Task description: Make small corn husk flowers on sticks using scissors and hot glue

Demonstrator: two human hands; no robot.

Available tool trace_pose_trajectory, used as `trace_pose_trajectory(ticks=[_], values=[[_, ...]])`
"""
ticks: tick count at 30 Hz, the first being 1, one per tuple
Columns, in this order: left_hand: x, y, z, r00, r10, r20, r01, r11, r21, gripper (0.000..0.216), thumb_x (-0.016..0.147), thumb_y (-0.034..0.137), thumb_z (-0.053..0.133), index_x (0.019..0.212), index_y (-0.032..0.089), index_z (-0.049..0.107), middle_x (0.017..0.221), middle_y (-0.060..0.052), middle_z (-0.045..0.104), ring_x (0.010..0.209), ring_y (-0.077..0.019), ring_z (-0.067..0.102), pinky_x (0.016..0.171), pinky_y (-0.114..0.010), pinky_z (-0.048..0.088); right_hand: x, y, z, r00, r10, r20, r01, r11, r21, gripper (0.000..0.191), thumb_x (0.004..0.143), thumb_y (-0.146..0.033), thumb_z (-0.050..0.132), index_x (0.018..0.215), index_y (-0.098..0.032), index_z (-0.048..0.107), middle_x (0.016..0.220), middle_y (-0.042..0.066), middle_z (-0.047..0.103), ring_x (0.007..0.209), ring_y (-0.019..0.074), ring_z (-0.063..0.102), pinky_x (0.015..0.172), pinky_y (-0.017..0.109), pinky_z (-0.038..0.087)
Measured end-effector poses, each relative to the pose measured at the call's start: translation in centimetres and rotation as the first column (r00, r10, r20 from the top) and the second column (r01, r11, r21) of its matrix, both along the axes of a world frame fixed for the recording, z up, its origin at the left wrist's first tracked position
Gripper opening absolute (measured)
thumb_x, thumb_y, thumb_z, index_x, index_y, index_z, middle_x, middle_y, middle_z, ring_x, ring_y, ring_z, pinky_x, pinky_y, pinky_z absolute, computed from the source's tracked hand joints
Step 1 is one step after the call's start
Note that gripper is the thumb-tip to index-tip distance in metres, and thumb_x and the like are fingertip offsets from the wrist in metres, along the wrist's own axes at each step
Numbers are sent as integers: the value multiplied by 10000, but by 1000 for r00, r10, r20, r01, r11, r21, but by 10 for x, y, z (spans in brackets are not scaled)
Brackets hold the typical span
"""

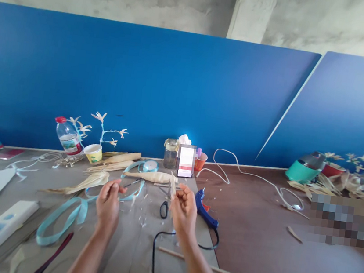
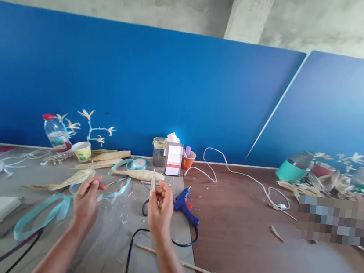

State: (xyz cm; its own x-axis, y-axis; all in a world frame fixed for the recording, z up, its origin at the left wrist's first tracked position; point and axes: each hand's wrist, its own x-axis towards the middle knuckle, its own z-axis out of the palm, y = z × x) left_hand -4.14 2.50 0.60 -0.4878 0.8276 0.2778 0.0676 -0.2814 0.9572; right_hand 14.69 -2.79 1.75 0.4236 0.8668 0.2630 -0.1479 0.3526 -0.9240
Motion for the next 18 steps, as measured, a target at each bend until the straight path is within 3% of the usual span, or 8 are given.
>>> trace_pose_trajectory(ticks=[9,15,18], values=[[3,-2,5,999,48,-22,-48,999,12,268,697,365,562,880,173,595,761,-12,611,632,-143,584,574,-248,420,2,0,6,992,20,-125,-19,1000,7,365,724,-305,598,1045,-177,479,739,3,537,549,101,492,464,215,422],[-5,4,2,989,129,74,-132,990,43,315,667,354,584,923,170,584,618,47,531,487,-91,462,520,-237,385,11,6,6,974,-63,-216,62,998,-12,380,681,-303,632,1015,-184,496,717,-15,534,538,98,477,461,213,403],[-13,9,-4,988,146,-49,-147,989,-11,291,687,387,544,865,165,606,711,-18,611,657,-169,564,629,-301,439,14,7,6,965,-76,-249,75,997,-15,396,667,-309,641,1019,-191,502,720,-17,536,547,105,483,452,210,388]])
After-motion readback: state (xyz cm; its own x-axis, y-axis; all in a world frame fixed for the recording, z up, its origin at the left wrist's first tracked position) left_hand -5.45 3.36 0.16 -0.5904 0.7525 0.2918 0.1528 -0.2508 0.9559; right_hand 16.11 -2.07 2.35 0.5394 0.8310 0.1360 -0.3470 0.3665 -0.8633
